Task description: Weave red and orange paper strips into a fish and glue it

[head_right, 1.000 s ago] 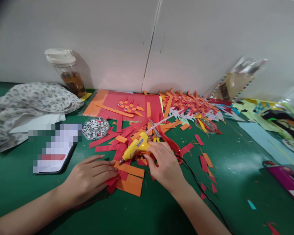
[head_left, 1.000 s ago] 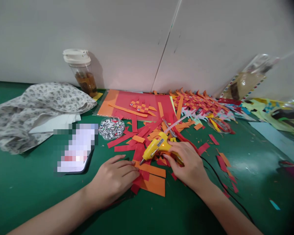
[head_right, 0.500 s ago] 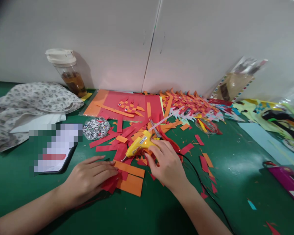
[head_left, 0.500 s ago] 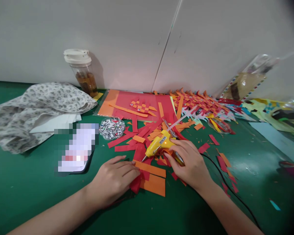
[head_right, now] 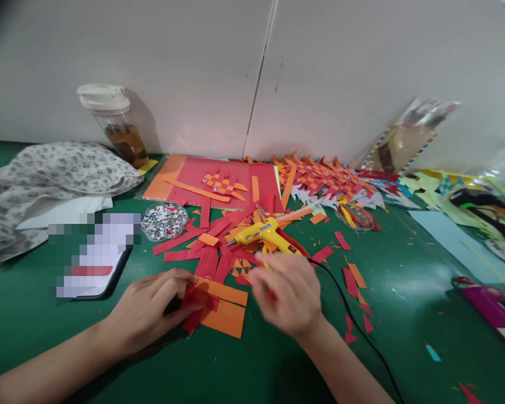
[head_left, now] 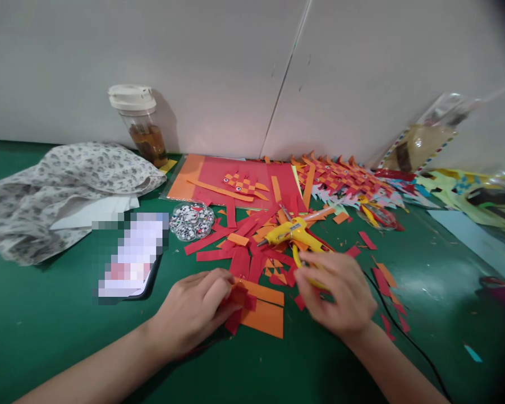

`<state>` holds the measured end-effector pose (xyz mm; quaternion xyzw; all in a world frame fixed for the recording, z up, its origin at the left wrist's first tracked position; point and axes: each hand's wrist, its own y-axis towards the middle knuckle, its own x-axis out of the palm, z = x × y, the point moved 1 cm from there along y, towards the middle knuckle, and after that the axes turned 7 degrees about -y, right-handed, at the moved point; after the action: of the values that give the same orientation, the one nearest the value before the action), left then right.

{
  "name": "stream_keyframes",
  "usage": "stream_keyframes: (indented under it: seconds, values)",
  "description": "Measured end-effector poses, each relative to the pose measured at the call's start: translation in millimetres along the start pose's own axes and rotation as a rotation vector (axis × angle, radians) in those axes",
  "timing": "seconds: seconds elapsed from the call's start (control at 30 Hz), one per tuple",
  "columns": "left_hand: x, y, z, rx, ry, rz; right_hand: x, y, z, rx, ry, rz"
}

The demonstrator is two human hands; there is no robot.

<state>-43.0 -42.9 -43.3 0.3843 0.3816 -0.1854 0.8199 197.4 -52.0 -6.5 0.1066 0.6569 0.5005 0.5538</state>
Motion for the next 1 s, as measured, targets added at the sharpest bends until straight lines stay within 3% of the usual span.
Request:
stream_keyframes:
  seconds: [0.07, 0.1, 0.2, 0.5, 1.0]
  values:
    - [-0.6, 0, 0, -0.001, 0.017, -0.025, -6, 0, -21, -0.260, 0.087, -0.089]
    - [-0.8, 0, 0, 0.008, 0.024, -0.038, -7, 0, -31, -0.378, 0.126, -0.216]
    - [-0.9, -1, 0, 0.053, 0.036, -0.045, -6, -1, -52, -0.498, 0.155, -0.384]
    - [1.0, -3, -1, 0.093, 0.044, -0.033, 9, -7, -50, -0.292, 0.136, -0.452]
    - [-2.6, -3, 1, 0.135, 0.039, -0.115, 12, -9, -51, -0.275, 0.139, -0.493]
